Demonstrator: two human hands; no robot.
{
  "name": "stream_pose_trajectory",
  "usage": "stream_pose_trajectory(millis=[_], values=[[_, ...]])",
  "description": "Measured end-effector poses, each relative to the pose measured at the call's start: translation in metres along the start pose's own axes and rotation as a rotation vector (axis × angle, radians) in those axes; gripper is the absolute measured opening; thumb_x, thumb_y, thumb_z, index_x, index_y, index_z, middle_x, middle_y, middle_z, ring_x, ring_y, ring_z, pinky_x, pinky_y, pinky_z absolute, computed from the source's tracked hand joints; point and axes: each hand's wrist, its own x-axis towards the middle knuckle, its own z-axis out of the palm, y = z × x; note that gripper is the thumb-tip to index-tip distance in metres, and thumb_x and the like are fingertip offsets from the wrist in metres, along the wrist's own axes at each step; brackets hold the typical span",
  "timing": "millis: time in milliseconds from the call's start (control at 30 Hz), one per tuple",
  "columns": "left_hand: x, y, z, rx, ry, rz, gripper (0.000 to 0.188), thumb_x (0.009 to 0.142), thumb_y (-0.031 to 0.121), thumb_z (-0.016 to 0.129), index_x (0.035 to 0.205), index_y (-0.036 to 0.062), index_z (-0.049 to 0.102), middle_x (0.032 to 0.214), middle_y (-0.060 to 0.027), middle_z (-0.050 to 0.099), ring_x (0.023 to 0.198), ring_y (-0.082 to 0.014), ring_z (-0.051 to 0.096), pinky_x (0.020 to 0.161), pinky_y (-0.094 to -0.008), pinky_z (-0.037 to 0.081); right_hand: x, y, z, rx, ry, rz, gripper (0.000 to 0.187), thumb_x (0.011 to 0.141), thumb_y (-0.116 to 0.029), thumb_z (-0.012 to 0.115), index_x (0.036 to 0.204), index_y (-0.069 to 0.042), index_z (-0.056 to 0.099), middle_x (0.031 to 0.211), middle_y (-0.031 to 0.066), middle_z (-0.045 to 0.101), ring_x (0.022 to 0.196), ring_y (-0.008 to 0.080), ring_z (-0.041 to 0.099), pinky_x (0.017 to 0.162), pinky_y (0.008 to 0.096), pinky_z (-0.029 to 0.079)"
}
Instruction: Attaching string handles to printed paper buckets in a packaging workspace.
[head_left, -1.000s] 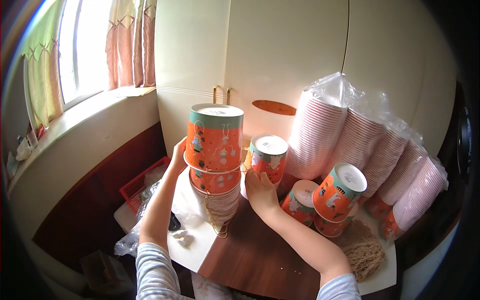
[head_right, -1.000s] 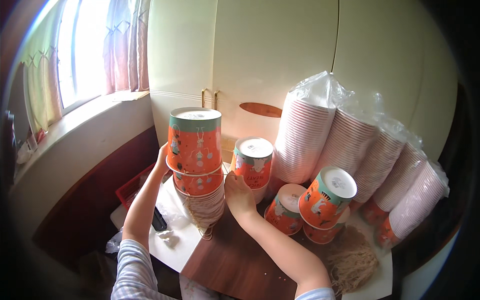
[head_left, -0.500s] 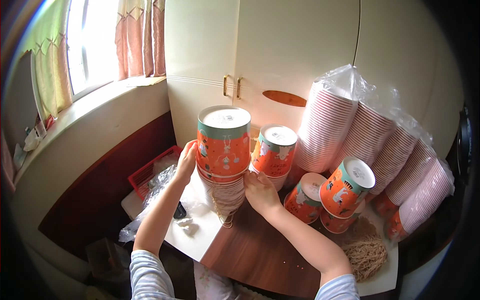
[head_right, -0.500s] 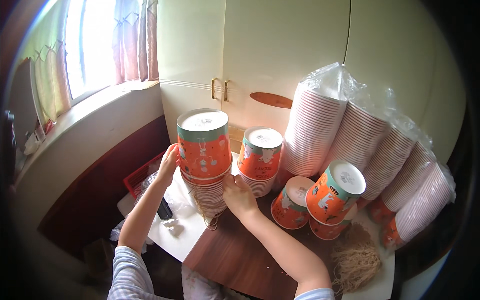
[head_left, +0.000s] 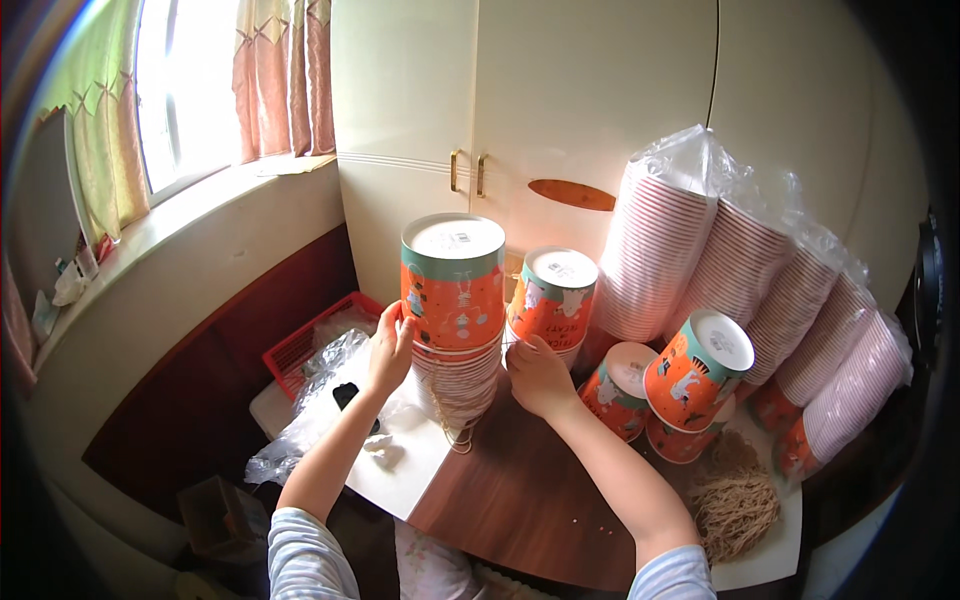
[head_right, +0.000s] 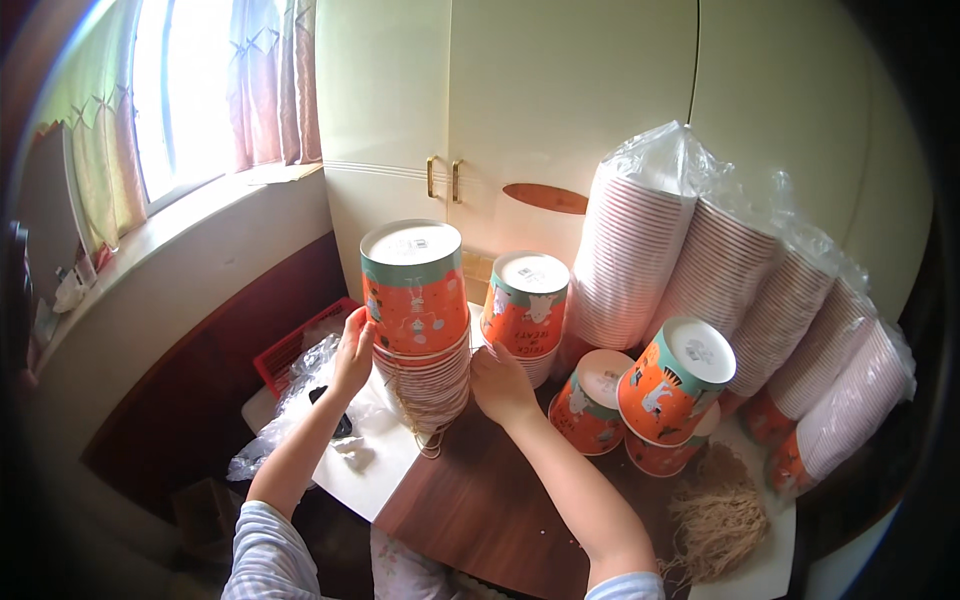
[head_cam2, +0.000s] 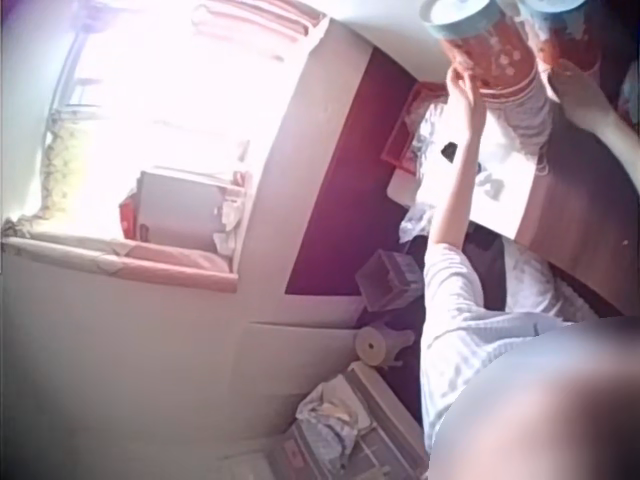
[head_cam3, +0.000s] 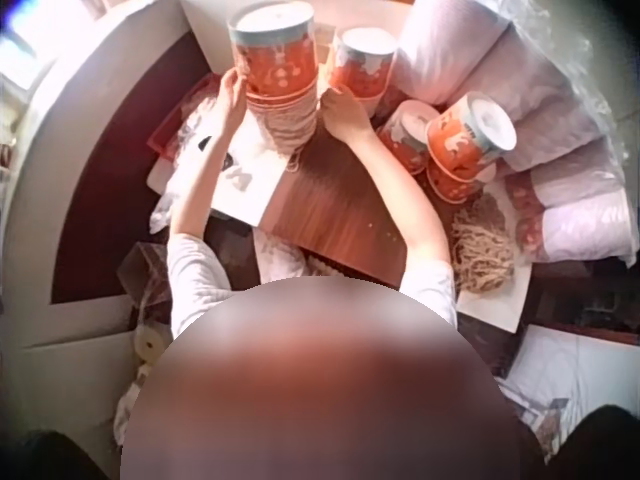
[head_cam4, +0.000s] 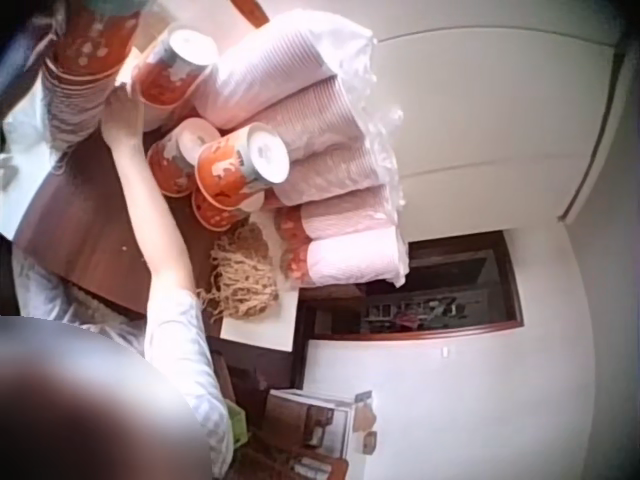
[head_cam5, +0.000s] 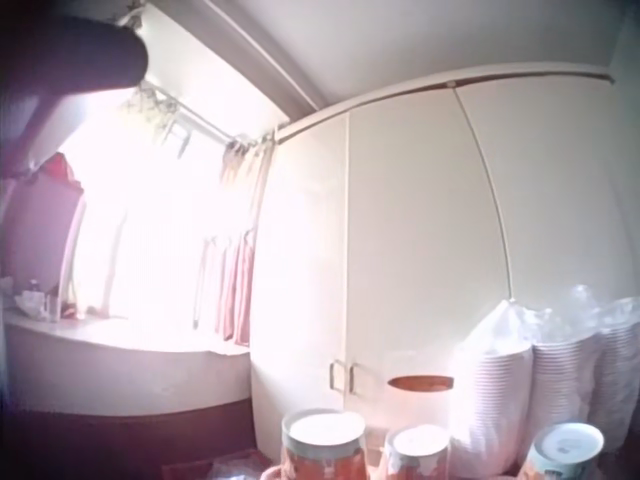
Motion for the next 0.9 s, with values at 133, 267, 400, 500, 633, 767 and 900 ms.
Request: stream_pose_trajectory(millis=[133, 267, 400, 500, 633, 767, 900], values=[[-0.011, -0.006, 0.000, 0.135, -0.031, 0.026, 0.049, 0.093, 0.036, 0.040, 0.125, -0.0005, 0.038, 0.121, -0.0231, 0.047, 0.113, -0.0367, 0.045, 0.095, -0.0401, 0.035, 0.000, -0.003, -0.003, 0.082, 0.066, 0.036, 0.021, 0.069, -0.015, 0.055, 0.085, -0.004, 0.063, 0.096, 0.0062, 0.059, 0.101, 0.0205, 0.050, 0.100, 0.0385, 0.030], [-0.008, -0.026, 0.001, 0.056, -0.066, 0.068, 0.051, 0.094, 0.036, 0.036, 0.130, -0.0007, 0.034, 0.128, -0.0242, 0.041, 0.120, -0.0374, 0.039, 0.101, -0.0398, 0.029, 0.005, -0.033, -0.026, -0.157, -0.190, 0.090, 0.027, 0.077, -0.015, 0.048, 0.094, 0.000, 0.062, 0.098, 0.0148, 0.060, 0.106, 0.0273, 0.050, 0.100, 0.0456, 0.030], [-0.006, -0.041, 0.003, 0.018, -0.125, 0.005, 0.052, 0.096, 0.037, 0.031, 0.133, 0.0008, 0.030, 0.132, -0.0181, 0.039, 0.125, -0.0267, 0.035, 0.103, -0.0342, 0.027, -0.005, -0.047, -0.040, -0.156, 0.007, 0.002, 0.025, 0.075, -0.018, 0.050, 0.091, -0.001, 0.061, 0.091, 0.0142, 0.062, 0.091, 0.0307, 0.057, 0.094, 0.0444, 0.035], [-0.005, -0.052, -0.001, -0.095, -0.082, 0.020, 0.052, 0.095, 0.036, 0.035, 0.130, -0.0014, 0.034, 0.130, -0.0227, 0.040, 0.123, -0.0341, 0.037, 0.102, -0.0377, 0.028, 0.013, -0.028, -0.060, 0.365, -0.058, 0.240, 0.024, 0.070, -0.016, 0.058, 0.092, -0.005, 0.055, 0.083, 0.0139, 0.059, 0.086, 0.0281, 0.058, 0.078, 0.0415, 0.044], [0.010, -0.044, 0.010, -0.283, -0.139, -0.034, 0.054, 0.095, 0.040, 0.031, 0.132, 0.0006, 0.031, 0.131, -0.0166, 0.040, 0.123, -0.0258, 0.036, 0.103, -0.0336, 0.025, 0.024, 0.006, -0.015, 0.776, 0.149, 0.605, 0.046, 0.083, -0.020, 0.054, 0.122, 0.000, 0.040, 0.116, 0.0207, 0.052, 0.107, 0.0362, 0.050, 0.091, 0.0389, 0.040], [0.015, -0.048, 0.014, -0.450, -0.233, -0.126, 0.059, 0.095, 0.047, 0.026, 0.134, 0.0031, 0.028, 0.136, -0.0107, 0.033, 0.127, -0.0200, 0.029, 0.106, -0.0325, 0.021, 0.033, 0.010, 0.017, 1.228, -0.036, 0.756, 0.064, 0.090, -0.032, 0.044, 0.139, -0.001, 0.017, 0.133, 0.0256, 0.036, 0.122, 0.0340, 0.039, 0.099, 0.0368, 0.034], [0.010, -0.040, 0.013, -0.419, -0.191, -0.077, 0.059, 0.095, 0.048, 0.021, 0.134, 0.0036, 0.030, 0.133, -0.0114, 0.037, 0.125, -0.0198, 0.032, 0.105, -0.0326, 0.022, 0.038, -0.003, 0.002, 1.153, -0.138, 0.748, 0.059, 0.090, -0.029, 0.045, 0.139, -0.007, 0.021, 0.121, 0.0255, 0.049, 0.116, 0.0361, 0.045, 0.096, 0.0383, 0.037]])
